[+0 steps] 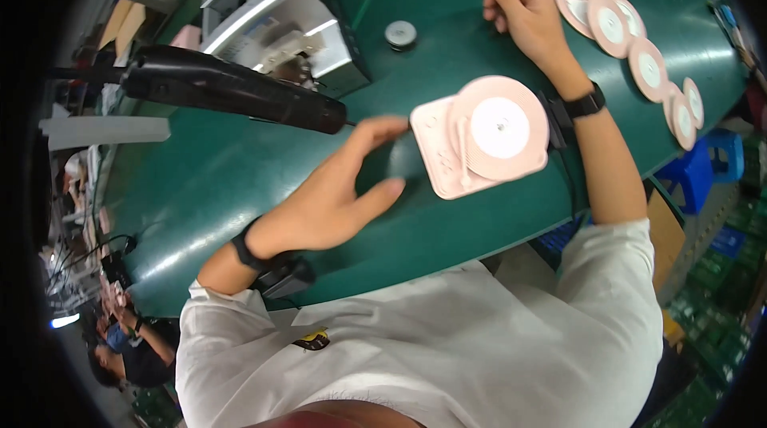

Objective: The person picks up a pink base and a white disc, fits the disc onto the base, and drives a screw into the center using a power screwdriver. The person then sets the assembled unit aside and repeats the process with another base and disc.

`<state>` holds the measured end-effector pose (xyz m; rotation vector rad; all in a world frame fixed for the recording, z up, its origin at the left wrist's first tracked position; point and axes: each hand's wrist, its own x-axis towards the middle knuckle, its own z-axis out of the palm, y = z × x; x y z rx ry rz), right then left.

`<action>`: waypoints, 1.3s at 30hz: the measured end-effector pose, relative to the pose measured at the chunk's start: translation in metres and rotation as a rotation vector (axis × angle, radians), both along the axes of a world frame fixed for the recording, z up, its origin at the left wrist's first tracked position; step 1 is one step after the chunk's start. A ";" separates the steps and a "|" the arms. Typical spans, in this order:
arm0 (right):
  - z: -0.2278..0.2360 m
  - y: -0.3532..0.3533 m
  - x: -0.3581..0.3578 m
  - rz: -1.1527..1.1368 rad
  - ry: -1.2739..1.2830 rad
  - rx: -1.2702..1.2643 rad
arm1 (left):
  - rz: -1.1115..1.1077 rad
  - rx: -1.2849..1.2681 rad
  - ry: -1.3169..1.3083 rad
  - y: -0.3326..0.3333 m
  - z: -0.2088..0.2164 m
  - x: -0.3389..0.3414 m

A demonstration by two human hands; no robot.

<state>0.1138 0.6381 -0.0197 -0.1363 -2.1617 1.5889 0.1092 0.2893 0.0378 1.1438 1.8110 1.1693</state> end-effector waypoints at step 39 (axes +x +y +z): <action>-0.005 0.008 0.000 -0.038 0.008 0.023 | 0.008 0.006 1.042 0.013 0.016 0.027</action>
